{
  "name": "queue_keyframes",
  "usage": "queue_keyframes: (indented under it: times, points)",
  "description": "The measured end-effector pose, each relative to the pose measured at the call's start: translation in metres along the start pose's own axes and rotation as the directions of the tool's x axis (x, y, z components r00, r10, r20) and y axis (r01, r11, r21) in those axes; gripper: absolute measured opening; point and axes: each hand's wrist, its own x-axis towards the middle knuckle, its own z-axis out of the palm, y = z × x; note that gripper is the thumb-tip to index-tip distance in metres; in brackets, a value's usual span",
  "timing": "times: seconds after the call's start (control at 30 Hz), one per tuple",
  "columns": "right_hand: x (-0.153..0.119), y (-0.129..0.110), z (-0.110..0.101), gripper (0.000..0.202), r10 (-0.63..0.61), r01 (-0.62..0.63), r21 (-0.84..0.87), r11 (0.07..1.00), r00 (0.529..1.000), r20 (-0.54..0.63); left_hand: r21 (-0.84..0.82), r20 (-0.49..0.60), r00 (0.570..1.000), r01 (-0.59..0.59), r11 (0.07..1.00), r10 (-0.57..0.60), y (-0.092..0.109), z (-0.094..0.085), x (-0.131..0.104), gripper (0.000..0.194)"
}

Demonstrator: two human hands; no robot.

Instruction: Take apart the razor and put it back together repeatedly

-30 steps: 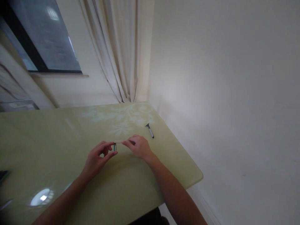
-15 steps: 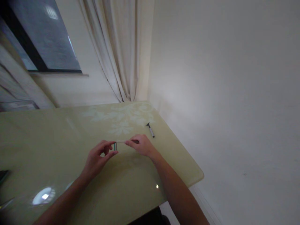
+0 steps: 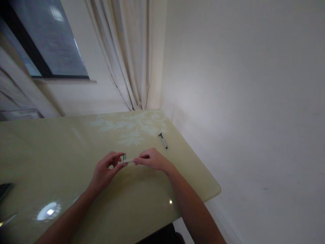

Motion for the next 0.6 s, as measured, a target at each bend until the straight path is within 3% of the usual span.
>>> queue_keyframes:
  times: [0.17,0.23,0.33,0.4,0.5,0.6]
  points:
    - [0.0028,-0.0035,0.0038,0.05,-0.007,-0.018,-0.107,0.994,0.974,-0.224,-0.018,0.008,1.0,-0.014,1.0,0.014,0.0009,0.0003,0.0003,0.027]
    - [0.0025,-0.0046,0.0038,0.049,-0.007,-0.011,-0.091,0.996,0.979,-0.202,-0.014,0.0,1.0,-0.005,1.0,0.005,0.0023,-0.0004,0.0005,0.027]
    - [0.0011,-0.0065,0.0041,0.046,0.007,-0.009,-0.037,0.999,0.999,-0.054,-0.014,-0.013,1.0,0.006,1.0,-0.006,0.0041,-0.0016,0.0007,0.027]
    - [0.0013,-0.0077,0.0054,0.049,0.009,-0.014,-0.059,0.998,0.997,-0.075,-0.019,-0.011,1.0,0.009,1.0,-0.01,0.0044,-0.0021,0.0008,0.026]
    - [0.0026,-0.0095,0.008,0.054,0.0,-0.022,-0.104,0.994,0.979,-0.206,-0.029,-0.005,1.0,0.021,0.999,-0.021,0.0031,-0.0023,0.0007,0.024]
    - [0.0026,-0.0108,0.0096,0.051,-0.006,0.001,-0.039,0.999,0.989,-0.147,-0.046,-0.019,0.999,0.042,0.998,-0.043,0.0011,-0.0025,0.0002,0.027]
